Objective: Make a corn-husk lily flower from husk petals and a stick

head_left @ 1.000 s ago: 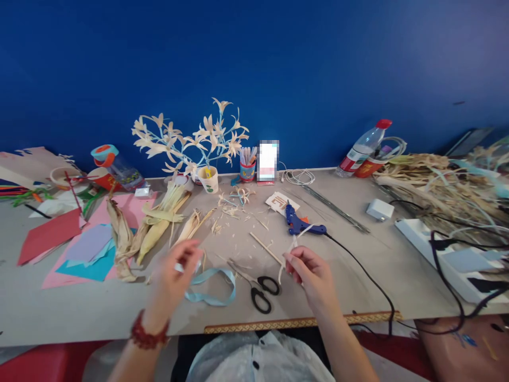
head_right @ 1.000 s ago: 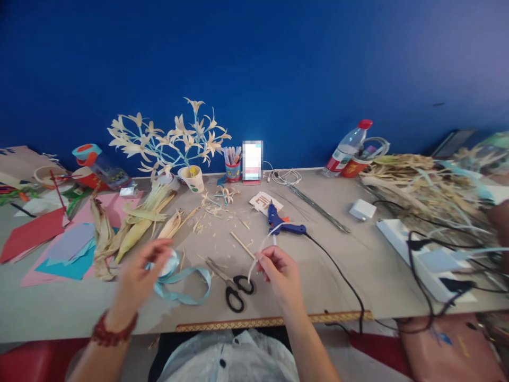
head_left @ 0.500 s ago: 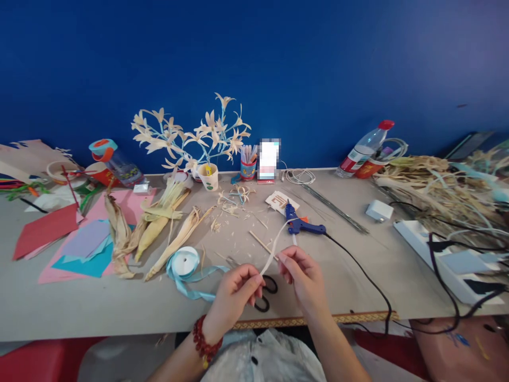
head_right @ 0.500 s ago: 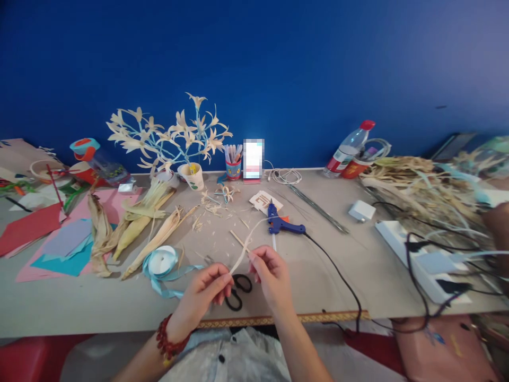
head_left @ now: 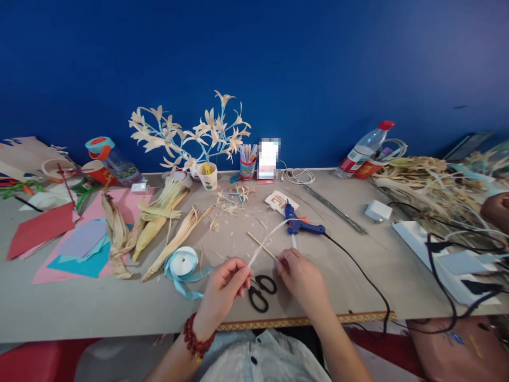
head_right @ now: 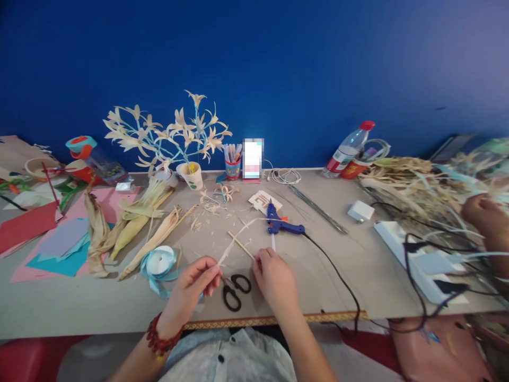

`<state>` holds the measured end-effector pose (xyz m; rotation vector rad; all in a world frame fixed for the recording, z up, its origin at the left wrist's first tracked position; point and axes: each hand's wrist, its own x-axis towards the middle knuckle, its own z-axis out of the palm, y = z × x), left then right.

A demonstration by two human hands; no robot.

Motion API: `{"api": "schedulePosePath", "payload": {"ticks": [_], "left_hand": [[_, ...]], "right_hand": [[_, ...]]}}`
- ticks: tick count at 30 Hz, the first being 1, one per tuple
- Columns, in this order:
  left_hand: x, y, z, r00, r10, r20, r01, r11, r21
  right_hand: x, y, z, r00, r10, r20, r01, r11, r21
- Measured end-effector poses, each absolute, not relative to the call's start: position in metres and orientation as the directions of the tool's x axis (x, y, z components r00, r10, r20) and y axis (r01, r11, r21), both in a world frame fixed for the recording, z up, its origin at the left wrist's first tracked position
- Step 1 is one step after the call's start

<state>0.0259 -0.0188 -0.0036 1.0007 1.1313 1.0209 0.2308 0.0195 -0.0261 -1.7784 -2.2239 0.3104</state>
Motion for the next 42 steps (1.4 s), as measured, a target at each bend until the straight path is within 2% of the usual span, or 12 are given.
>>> {"api": "schedulePosePath", "payload": {"ticks": [3,5,8,11,13,18,23,31,38,42], "left_hand": [[0.026,-0.02,-0.003,0.127,0.966,-0.226,-0.126,0.242,0.962],[0.026,-0.02,-0.001,0.129,0.962,-0.24,-0.128,0.257,0.958],[0.025,-0.019,0.0,0.132,0.96,-0.247,-0.111,0.262,0.959],[0.026,-0.018,0.0,0.125,0.968,-0.216,-0.045,0.223,0.974],[0.027,-0.018,0.001,0.123,0.974,-0.189,0.028,0.187,0.982],[0.029,-0.02,0.011,0.141,0.986,-0.087,0.224,0.054,0.973],[0.027,-0.021,0.015,0.179,0.984,0.012,0.321,-0.07,0.944],[0.023,-0.024,0.009,0.213,0.977,0.026,0.245,-0.079,0.966],[0.023,-0.025,-0.001,0.2,0.979,-0.023,0.082,0.007,0.997],[0.021,-0.028,-0.007,0.203,0.979,-0.029,0.001,0.03,1.0]], "right_hand": [[0.235,0.022,-0.018,-0.203,0.968,0.146,0.888,0.244,-0.389],[0.238,0.021,-0.011,-0.184,0.974,0.13,0.822,0.225,-0.523],[0.239,0.015,-0.003,-0.203,0.979,0.004,0.601,0.127,-0.789],[0.229,0.006,0.001,-0.3,0.953,-0.051,0.383,0.071,-0.921],[0.22,0.002,0.003,-0.358,0.932,-0.052,0.339,0.078,-0.938],[0.204,-0.001,0.007,-0.454,0.889,-0.061,0.4,0.143,-0.905],[0.198,-0.003,0.004,-0.483,0.87,-0.1,0.373,0.101,-0.922],[0.194,-0.004,-0.006,-0.504,0.855,-0.127,0.205,-0.025,-0.978],[0.19,-0.005,-0.009,-0.542,0.781,-0.309,0.009,-0.363,-0.932],[0.188,-0.006,-0.004,-0.564,0.743,-0.36,-0.044,-0.463,-0.885]]}}
